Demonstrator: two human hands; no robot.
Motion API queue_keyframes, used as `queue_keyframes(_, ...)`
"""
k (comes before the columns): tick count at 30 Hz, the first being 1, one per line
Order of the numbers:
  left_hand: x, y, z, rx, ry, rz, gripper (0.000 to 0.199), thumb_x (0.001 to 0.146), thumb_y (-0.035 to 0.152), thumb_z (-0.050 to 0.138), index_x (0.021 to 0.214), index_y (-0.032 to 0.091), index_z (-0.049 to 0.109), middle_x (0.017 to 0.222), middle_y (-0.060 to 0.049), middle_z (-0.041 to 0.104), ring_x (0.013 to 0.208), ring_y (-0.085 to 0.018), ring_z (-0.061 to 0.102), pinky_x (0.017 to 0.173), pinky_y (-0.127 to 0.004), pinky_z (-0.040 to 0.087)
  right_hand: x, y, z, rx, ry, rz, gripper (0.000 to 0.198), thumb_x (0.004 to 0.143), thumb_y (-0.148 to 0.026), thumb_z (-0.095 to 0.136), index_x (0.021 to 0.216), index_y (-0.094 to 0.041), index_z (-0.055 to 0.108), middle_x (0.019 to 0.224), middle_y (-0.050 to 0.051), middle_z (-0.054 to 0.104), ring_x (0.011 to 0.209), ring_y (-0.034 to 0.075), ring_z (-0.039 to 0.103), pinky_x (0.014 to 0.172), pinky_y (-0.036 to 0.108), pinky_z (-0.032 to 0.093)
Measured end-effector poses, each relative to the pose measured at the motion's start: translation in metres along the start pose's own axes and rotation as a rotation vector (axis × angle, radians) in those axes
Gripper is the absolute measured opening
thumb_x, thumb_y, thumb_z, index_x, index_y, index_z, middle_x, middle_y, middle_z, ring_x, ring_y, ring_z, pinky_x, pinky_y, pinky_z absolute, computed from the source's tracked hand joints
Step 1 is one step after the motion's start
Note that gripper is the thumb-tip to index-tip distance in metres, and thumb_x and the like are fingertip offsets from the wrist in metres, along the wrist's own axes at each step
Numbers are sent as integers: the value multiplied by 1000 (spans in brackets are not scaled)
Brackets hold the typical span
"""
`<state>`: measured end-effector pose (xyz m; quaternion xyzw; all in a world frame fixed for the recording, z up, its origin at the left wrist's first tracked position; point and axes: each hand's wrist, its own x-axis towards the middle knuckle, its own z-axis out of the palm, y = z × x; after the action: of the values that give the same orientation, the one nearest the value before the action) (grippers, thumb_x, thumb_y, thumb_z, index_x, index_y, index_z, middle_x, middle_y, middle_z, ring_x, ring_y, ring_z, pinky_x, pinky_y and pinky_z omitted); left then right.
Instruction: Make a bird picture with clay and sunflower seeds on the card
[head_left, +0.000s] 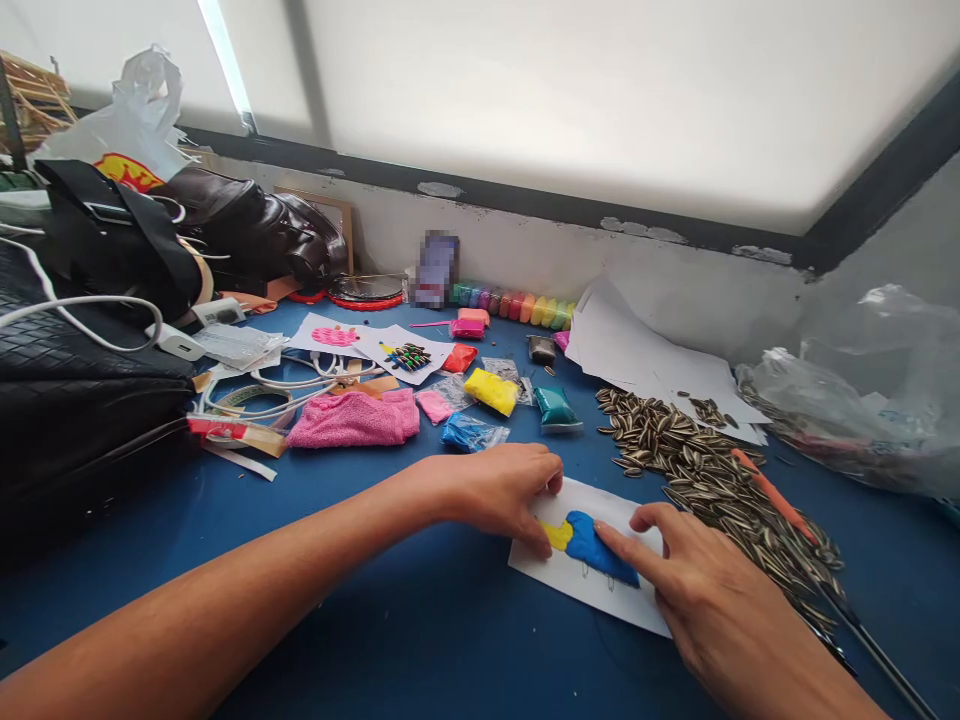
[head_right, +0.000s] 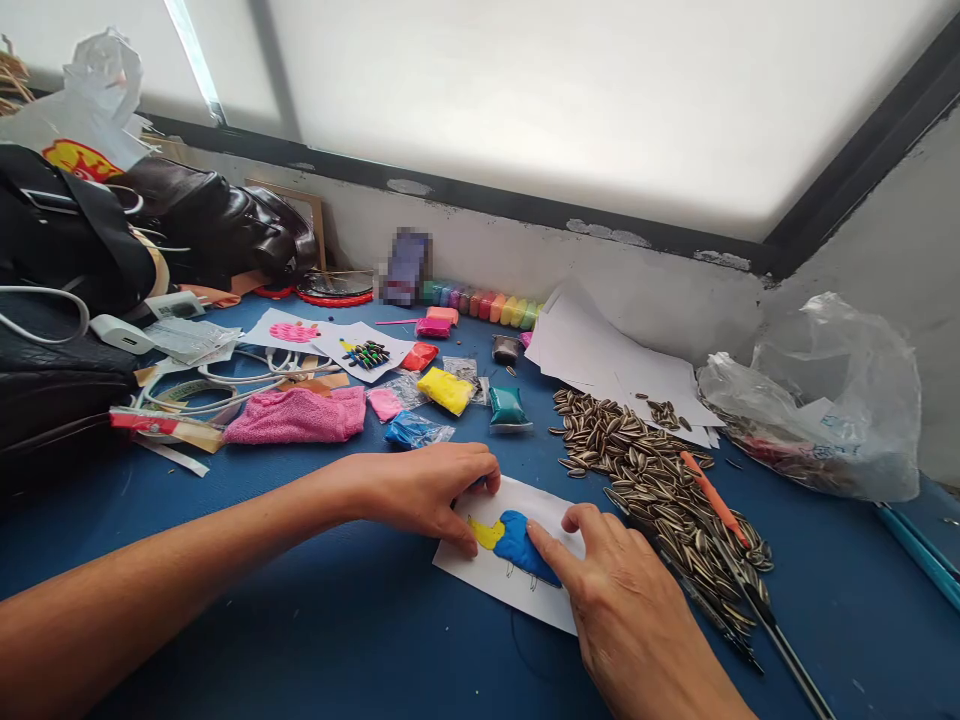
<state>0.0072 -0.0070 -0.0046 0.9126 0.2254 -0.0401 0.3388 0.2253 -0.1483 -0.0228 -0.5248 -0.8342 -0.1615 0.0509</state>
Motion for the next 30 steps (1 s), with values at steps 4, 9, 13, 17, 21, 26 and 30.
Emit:
queue_keyframes(4,0,-1,1,-9,5,7,46,73,39,77,107,19,53,107,-3,55,96,-20,54,75,-25,40,-1,1,2,-3,-3,7,59,80,-1,37,121,-32,65,100,10,62,71,17,62,60,30,52)
queue_keyframes(9,1,-1,1,2,5,12,47,72,40,77,107,19,53,106,-3,55,94,-19,53,73,-25,40,-1,-1,-1,38,-6,-2,60,82,-2,37,129,-31,60,104,12,60,70,16,62,60,31,53)
queue_keyframes(13,0,-1,0,8,9,7,46,72,40,78,105,19,53,105,-3,55,93,-19,54,72,-25,40,-3,-5,-3,20,-9,-48,62,79,-2,38,131,-31,59,100,11,61,69,17,61,57,30,52)
queue_keyframes(17,0,-3,1,-2,14,14,46,72,41,78,104,19,53,106,-3,55,94,-19,53,73,-25,40,-6,-5,-4,-52,-14,-60,62,78,-2,38,128,-30,61,95,11,63,69,19,62,56,31,50)
queue_keyframes(21,2,-6,3,-11,24,36,47,72,42,77,106,19,53,106,-3,55,93,-19,54,73,-25,40,-7,-4,-8,-62,-16,-71,65,78,-3,39,135,-29,57,95,10,64,69,18,61,56,28,48)
queue_keyframes(26,2,-4,3,12,8,9,49,72,40,77,109,17,54,106,-4,56,87,-17,54,69,-25,40,-8,-8,-7,-11,0,-78,64,78,-3,40,132,-30,59,89,7,64,66,16,58,58,26,44)
queue_keyframes(30,2,1,0,36,3,-6,48,73,36,77,110,16,54,108,-4,57,89,-18,55,69,-24,40,-9,-10,-7,-19,10,-88,59,78,-3,41,128,-27,61,81,5,61,61,16,57,56,26,42)
